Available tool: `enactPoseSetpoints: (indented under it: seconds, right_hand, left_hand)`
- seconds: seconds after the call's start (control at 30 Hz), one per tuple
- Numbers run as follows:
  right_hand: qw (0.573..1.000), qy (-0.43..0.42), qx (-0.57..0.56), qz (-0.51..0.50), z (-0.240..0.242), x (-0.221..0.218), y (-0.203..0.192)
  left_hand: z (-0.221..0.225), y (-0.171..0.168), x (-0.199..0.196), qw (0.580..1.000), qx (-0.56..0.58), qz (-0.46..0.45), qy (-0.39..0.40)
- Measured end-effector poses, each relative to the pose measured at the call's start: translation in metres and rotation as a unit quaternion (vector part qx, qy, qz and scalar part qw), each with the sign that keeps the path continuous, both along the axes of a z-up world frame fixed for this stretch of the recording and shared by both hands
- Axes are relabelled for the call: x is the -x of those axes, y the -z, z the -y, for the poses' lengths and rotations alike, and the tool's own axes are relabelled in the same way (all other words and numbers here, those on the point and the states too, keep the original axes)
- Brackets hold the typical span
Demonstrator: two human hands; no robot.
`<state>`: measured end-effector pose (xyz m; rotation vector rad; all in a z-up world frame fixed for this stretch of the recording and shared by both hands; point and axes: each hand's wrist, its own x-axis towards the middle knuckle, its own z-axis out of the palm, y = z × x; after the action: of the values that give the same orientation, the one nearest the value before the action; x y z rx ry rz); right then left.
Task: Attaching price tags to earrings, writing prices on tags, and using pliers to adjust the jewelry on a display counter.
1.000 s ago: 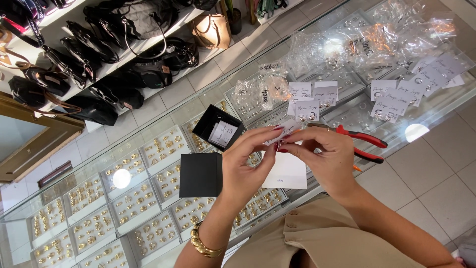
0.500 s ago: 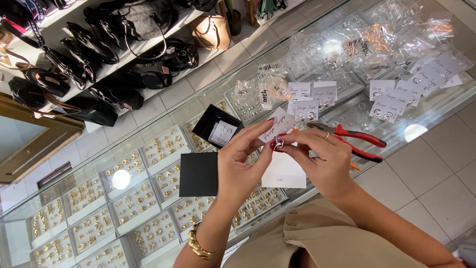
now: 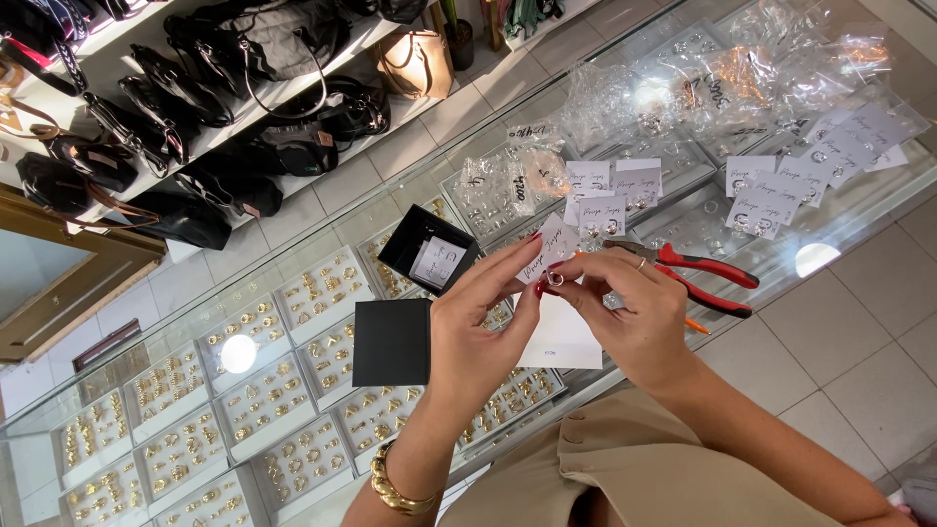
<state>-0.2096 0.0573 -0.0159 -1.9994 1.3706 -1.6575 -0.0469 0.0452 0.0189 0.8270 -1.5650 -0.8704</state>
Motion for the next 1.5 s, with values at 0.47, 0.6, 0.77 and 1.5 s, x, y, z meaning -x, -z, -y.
enactPoseSetpoints:
  seconds: [0.47,0.6,0.77,1.5]
  right_hand:
    - [0.989,-0.114,-0.094,0.009,0.011,-0.008,0.028]
    - [0.920,-0.177,-0.305,-0.168,0.019,-0.018,0.049]
    - [0.900,-0.191,-0.247,-0.304,0.018,-0.033,0.093]
    - [0.932,-0.161,-0.324,0.037,0.020,-0.033,0.043]
  left_hand:
    - [0.026,0.008,-0.035,0.999,-0.015,-0.017,-0.034]
    - [0.033,0.008,-0.049,0.999,-0.019,-0.029,-0.036]
    - [0.035,0.010,-0.054,0.998,-0.026,-0.030,-0.039]
    - [0.033,0.000,-0.051,0.998,-0.021,-0.002,-0.053]
